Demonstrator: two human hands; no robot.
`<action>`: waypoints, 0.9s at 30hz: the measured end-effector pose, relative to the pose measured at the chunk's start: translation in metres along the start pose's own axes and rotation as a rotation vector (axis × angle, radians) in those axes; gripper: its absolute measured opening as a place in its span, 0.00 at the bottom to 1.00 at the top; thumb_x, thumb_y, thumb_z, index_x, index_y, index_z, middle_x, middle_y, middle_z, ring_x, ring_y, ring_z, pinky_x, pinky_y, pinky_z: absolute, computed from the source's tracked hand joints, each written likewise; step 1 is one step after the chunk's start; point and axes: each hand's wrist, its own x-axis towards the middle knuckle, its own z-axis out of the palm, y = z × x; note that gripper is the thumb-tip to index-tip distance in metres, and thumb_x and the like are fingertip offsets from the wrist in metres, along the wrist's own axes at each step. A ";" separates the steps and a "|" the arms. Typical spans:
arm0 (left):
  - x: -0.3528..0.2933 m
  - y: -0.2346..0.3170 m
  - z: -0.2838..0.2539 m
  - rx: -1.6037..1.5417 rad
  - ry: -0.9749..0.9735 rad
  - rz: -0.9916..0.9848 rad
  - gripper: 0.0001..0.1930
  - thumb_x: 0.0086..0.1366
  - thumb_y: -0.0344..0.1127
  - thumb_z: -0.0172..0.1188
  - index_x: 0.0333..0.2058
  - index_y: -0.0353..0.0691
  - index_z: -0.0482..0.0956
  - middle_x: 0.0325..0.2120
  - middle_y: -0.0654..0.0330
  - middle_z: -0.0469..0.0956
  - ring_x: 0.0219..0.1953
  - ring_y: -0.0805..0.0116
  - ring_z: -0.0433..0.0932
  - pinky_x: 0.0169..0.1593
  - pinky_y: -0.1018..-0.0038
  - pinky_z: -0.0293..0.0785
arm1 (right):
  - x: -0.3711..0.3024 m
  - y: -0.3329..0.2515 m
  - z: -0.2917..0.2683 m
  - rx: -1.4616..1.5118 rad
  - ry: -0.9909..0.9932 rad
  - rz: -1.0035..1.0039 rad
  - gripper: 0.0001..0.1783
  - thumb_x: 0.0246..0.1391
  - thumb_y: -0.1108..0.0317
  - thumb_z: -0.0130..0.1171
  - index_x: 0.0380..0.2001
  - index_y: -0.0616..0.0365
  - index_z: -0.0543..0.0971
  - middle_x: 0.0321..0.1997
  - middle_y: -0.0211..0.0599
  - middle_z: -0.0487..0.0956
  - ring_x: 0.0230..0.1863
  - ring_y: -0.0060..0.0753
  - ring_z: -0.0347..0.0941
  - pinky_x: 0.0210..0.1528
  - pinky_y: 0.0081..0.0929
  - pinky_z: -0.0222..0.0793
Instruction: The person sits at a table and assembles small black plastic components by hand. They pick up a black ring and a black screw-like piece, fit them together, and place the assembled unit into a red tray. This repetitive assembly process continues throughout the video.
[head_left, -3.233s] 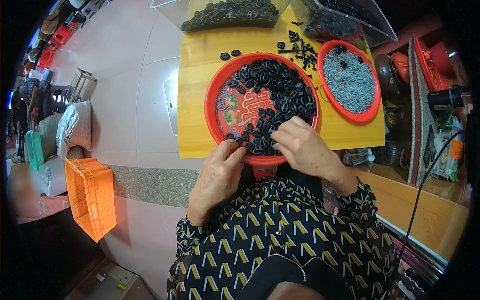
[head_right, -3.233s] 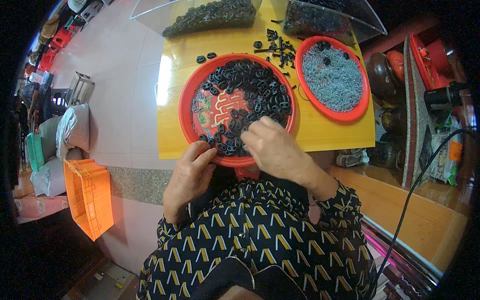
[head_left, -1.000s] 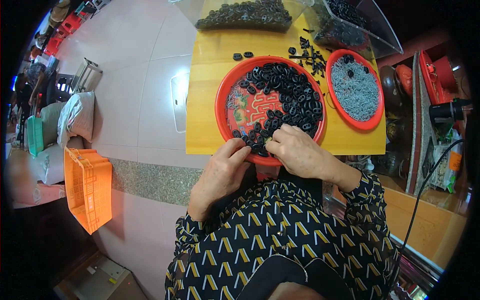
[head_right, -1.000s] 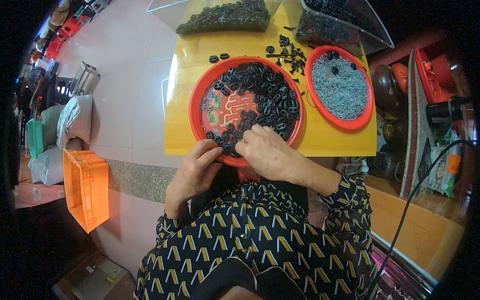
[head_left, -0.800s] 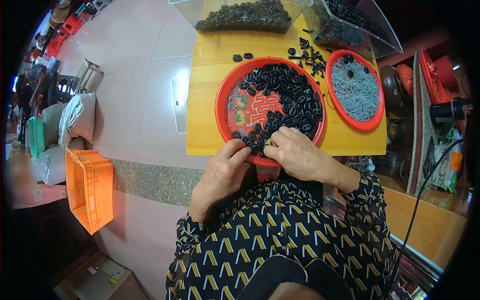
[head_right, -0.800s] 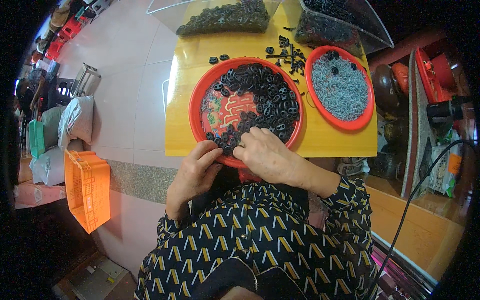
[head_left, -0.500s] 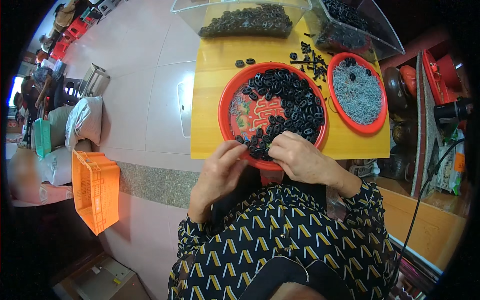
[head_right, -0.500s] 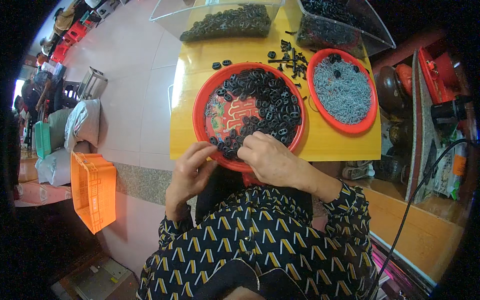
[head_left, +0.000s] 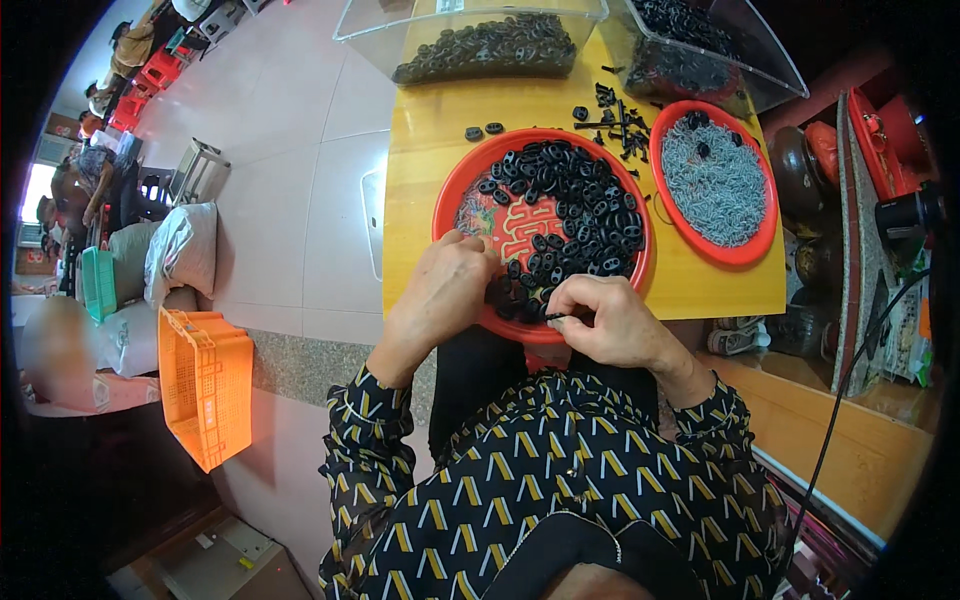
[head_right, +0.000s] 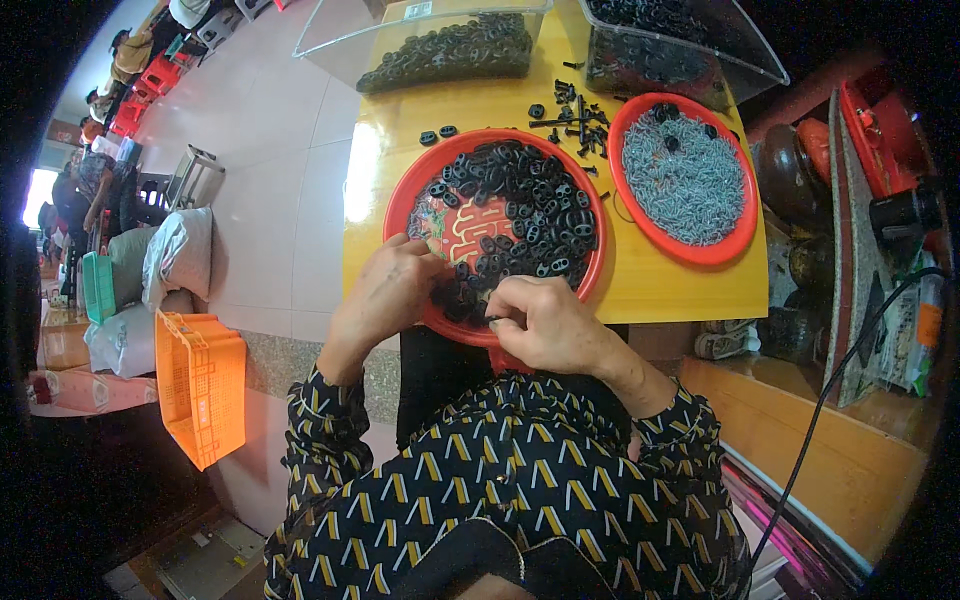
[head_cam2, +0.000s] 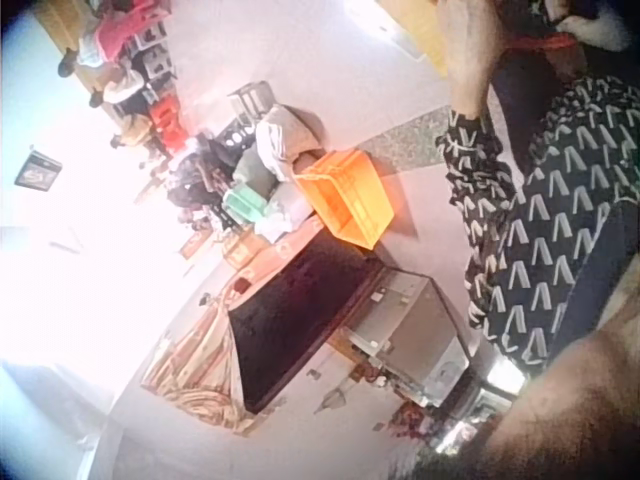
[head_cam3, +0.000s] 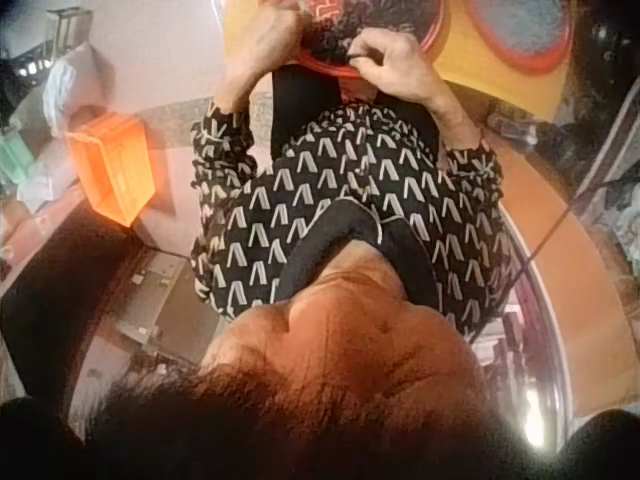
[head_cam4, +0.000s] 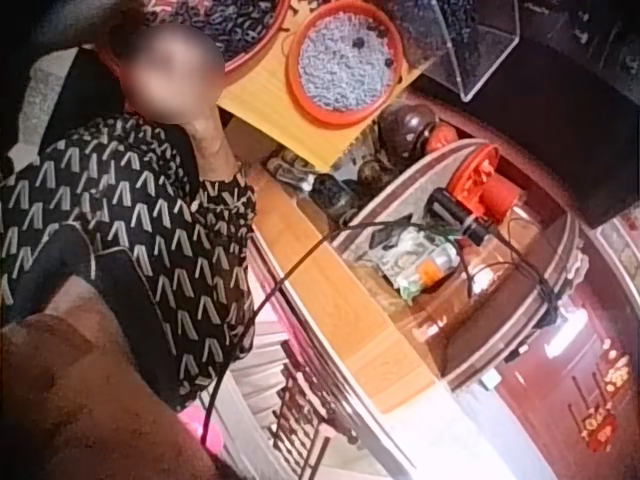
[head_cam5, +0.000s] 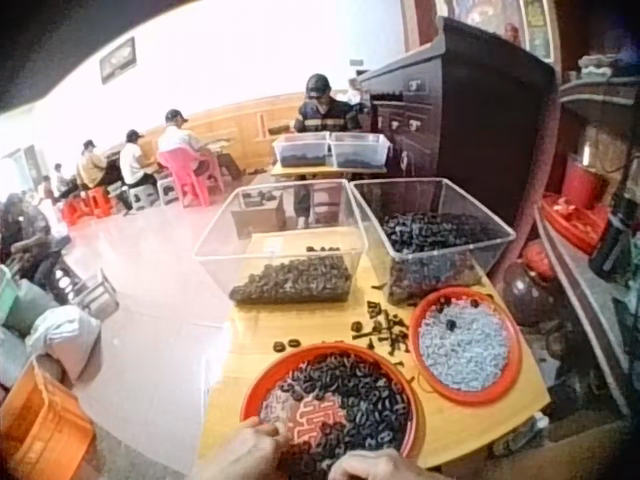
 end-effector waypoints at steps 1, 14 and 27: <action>0.002 0.001 0.000 0.019 -0.012 -0.015 0.08 0.42 0.24 0.53 0.24 0.37 0.77 0.21 0.54 0.74 0.29 0.57 0.71 0.36 0.68 0.68 | -0.001 0.001 0.000 -0.002 -0.005 -0.007 0.04 0.38 0.76 0.53 0.22 0.64 0.72 0.21 0.42 0.73 0.23 0.39 0.72 0.26 0.30 0.67; 0.006 0.018 0.006 0.053 0.067 -0.108 0.05 0.44 0.23 0.51 0.23 0.33 0.70 0.18 0.47 0.71 0.25 0.49 0.72 0.31 0.61 0.68 | -0.006 0.008 0.011 0.505 -0.077 0.234 0.01 0.43 0.78 0.52 0.23 0.65 0.71 0.21 0.33 0.74 0.26 0.22 0.74 0.27 0.18 0.69; 0.006 0.008 0.010 -1.049 0.405 -0.303 0.07 0.50 0.19 0.51 0.29 0.34 0.64 0.21 0.62 0.69 0.24 0.72 0.70 0.29 0.80 0.65 | -0.006 0.013 0.011 0.623 0.026 0.303 0.02 0.47 0.78 0.50 0.26 0.64 0.68 0.23 0.31 0.72 0.26 0.22 0.74 0.25 0.16 0.70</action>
